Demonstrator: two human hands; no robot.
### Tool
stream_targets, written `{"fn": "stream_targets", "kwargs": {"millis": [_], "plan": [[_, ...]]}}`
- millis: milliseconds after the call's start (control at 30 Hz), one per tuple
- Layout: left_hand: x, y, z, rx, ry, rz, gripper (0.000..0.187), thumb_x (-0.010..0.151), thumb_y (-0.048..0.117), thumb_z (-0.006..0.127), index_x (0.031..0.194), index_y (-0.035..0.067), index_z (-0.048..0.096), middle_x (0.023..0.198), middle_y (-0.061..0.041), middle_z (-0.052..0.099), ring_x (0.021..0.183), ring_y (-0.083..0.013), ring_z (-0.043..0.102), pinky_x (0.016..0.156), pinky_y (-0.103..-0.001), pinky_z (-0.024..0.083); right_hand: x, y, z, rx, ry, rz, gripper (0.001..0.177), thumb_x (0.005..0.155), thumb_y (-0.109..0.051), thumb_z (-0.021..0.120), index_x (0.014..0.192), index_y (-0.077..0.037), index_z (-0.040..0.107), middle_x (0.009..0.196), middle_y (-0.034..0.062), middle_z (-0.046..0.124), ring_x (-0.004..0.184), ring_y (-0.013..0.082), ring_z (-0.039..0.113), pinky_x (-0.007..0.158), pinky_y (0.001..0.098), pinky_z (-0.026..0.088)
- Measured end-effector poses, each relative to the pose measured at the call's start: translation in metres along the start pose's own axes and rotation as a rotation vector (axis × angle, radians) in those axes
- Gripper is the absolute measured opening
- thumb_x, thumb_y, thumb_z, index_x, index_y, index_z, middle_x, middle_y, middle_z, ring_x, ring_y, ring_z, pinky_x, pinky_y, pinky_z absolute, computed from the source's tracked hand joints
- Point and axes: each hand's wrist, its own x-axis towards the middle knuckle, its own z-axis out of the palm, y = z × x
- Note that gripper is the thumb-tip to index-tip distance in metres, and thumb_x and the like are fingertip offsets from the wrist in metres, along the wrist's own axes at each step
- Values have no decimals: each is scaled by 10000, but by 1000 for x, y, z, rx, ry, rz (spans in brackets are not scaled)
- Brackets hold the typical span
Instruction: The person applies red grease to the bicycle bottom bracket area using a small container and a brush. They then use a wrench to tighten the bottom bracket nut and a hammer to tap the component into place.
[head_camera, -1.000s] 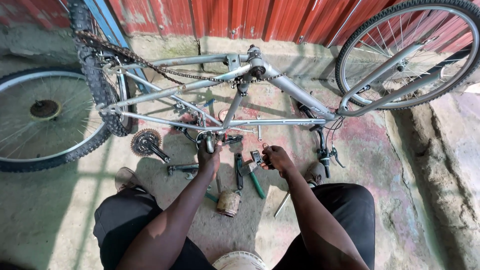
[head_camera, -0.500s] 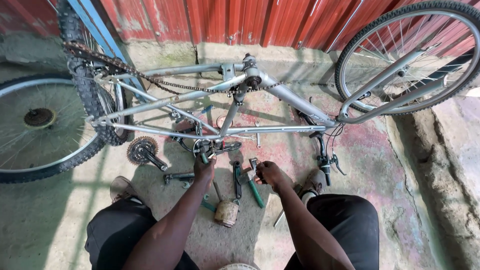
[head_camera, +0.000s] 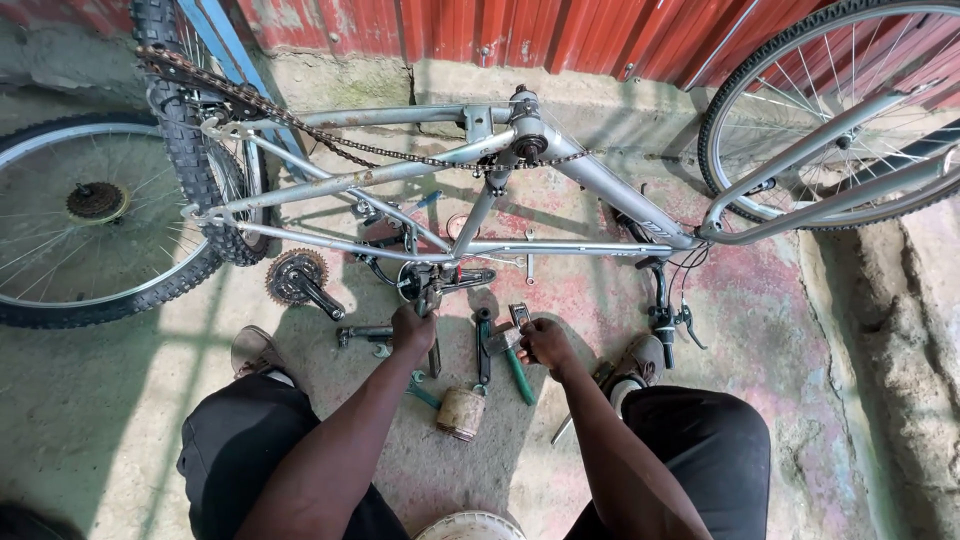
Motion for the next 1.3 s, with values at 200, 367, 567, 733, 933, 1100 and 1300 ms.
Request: {"fn": "stream_targets", "kwargs": {"millis": [200, 367, 567, 733, 933, 1100, 1300], "plan": [[-18, 92, -15, 11, 46, 239, 528, 892, 269, 787, 1335, 40, 616, 1236, -235, 693, 1140, -458, 671, 898, -589, 581, -9, -6, 1, -5, 17, -26, 462, 1011, -348, 630, 1078, 109, 623, 780, 197, 620, 587, 243, 697, 562, 341, 672], [84, 105, 22, 374, 31, 483, 234, 971, 9, 582, 1203, -8, 614, 1104, -239, 712, 1120, -416, 696, 906, -535, 630, -22, -11, -3, 15, 15, -45, 449, 1026, -324, 602, 1073, 122, 593, 770, 173, 581, 571, 222, 659, 540, 331, 653], [20, 159, -60, 643, -80, 636, 400, 954, -62, 576, 1352, -34, 546, 1356, -295, 514, 1279, -506, 508, 816, -479, 632, -17, -3, -1, -8, 25, -4, 418, 1025, -291, 600, 1084, 122, 600, 766, 193, 592, 558, 235, 669, 545, 341, 657], [21, 154, -74, 886, -30, 662, 375, 985, 86, 643, 1348, 38, 565, 1276, -228, 546, 1236, -405, 563, 764, -405, 656, -9, 8, 12, -14, -14, 6, 422, 1027, -312, 602, 1078, 107, 613, 754, 194, 602, 579, 254, 676, 563, 378, 659], [26, 136, -55, 856, 269, 753, 414, 975, 320, 712, 1238, 69, 514, 1132, -152, 500, 1106, -319, 524, 888, -462, 484, -2, 23, 22, -82, -54, 13, 429, 1027, -337, 602, 1052, 90, 629, 758, 207, 639, 614, 284, 707, 599, 414, 663], [-13, 152, -74, 740, 195, 766, 334, 1009, 129, 667, 1294, 42, 516, 1161, -175, 479, 1029, -346, 607, 789, -460, 570, -8, 19, 26, -61, -81, 28, 460, 1027, -350, 601, 1068, 108, 621, 758, 194, 624, 627, 282, 695, 563, 381, 639], [28, 102, -35, 432, 215, 724, 338, 1021, 291, 568, 1262, 60, 512, 972, -208, 650, 874, -450, 718, 687, -533, 602, 0, 23, 34, 19, -91, 15, 438, 1029, -337, 608, 1044, 100, 625, 735, 191, 610, 604, 274, 692, 491, 349, 610]]}}
